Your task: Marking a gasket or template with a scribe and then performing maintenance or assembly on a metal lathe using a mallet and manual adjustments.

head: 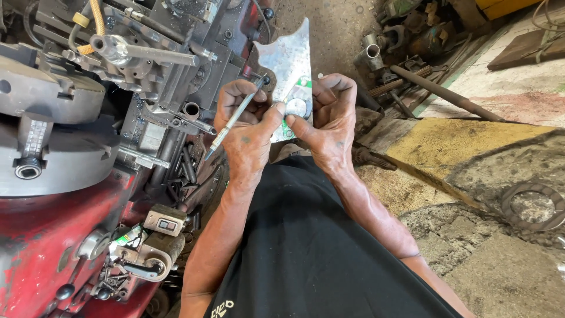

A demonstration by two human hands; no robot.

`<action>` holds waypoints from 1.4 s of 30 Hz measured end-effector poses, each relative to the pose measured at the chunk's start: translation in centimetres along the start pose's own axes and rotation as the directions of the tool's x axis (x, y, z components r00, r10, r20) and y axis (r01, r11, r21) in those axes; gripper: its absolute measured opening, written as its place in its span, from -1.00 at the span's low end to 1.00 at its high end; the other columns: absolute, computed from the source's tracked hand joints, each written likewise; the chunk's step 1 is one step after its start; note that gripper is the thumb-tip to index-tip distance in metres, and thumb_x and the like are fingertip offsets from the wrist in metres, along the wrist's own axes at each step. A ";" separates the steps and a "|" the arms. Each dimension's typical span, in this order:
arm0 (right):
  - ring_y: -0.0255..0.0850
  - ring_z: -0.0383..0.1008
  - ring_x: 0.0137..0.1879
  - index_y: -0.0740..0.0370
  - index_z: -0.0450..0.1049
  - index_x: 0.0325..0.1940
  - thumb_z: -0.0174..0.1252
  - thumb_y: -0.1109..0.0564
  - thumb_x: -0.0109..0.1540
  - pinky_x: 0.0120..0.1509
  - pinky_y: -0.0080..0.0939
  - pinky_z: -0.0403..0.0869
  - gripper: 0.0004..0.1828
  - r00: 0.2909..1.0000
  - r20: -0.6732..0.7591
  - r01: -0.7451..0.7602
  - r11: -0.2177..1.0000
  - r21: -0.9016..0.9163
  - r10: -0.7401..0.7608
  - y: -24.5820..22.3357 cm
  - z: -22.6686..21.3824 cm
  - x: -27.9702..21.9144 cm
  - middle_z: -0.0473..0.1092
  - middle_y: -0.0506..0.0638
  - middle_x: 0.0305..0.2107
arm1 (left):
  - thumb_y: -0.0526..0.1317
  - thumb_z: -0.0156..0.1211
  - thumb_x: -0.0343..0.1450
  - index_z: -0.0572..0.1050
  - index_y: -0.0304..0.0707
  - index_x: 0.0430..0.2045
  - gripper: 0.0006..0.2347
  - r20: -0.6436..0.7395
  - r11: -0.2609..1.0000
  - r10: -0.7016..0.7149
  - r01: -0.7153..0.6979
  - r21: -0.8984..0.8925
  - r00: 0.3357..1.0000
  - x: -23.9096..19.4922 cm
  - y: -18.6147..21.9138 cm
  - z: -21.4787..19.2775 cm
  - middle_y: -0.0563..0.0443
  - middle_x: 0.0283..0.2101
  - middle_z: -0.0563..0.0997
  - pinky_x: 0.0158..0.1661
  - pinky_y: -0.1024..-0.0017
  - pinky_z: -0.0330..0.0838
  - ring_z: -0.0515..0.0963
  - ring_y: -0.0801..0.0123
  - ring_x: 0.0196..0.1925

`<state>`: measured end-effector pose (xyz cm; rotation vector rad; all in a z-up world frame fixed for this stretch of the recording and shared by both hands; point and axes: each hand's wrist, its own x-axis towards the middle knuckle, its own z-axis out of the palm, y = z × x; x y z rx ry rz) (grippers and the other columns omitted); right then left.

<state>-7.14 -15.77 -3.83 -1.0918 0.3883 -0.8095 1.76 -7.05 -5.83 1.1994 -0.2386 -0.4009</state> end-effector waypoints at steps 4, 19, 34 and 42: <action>-0.32 0.54 0.02 0.31 0.37 0.03 0.46 0.38 0.13 0.10 -0.35 0.49 -0.52 1.000 -0.029 0.009 0.993 -0.118 -0.012 0.0 0.0 -0.3 0.52 0.10 -0.12 | -0.56 0.47 0.21 0.42 -0.35 -0.18 -0.61 -0.037 0.997 0.027 -0.030 -0.069 0.999 0.3 -1.3 -0.4 -0.10 -0.34 0.51 -0.12 0.35 0.72 0.71 0.27 -0.22; -0.41 0.38 0.24 0.34 0.49 0.28 0.49 0.31 0.15 0.35 -0.35 0.46 -0.38 0.986 -0.163 -0.067 0.991 -0.112 0.048 0.5 2.1 -1.3 0.48 0.03 0.10 | -0.63 0.38 0.23 0.39 -0.42 -0.13 -0.60 -0.065 0.994 0.092 -0.096 -0.054 0.994 0.3 -1.0 0.0 -0.14 -0.31 0.48 -0.23 0.21 0.77 0.70 0.25 -0.25; -0.31 0.40 0.33 0.31 0.47 0.31 0.47 0.38 0.13 0.43 -0.29 0.44 -0.35 0.991 -0.127 -0.051 0.997 -0.066 0.042 0.5 1.6 -0.9 0.49 0.08 0.15 | -0.55 0.39 0.31 0.37 -0.42 -0.15 -0.67 -0.023 0.966 0.257 -0.256 0.022 0.966 -0.4 0.0 0.1 -0.14 -0.26 0.47 -0.12 0.26 0.72 0.68 0.29 -0.18; -0.49 0.27 0.37 0.21 0.51 0.31 0.47 0.33 0.18 0.52 -0.41 0.27 -0.39 0.999 -0.035 -0.046 0.990 -0.137 0.042 -0.1 -0.2 -0.7 0.47 -0.08 0.20 | -0.46 0.20 0.43 0.44 -0.56 -0.12 -0.82 0.219 0.804 0.498 -0.541 0.246 0.839 -1.1 6.2 -0.7 -0.23 -0.36 0.53 -0.34 0.41 0.61 0.56 0.33 -0.47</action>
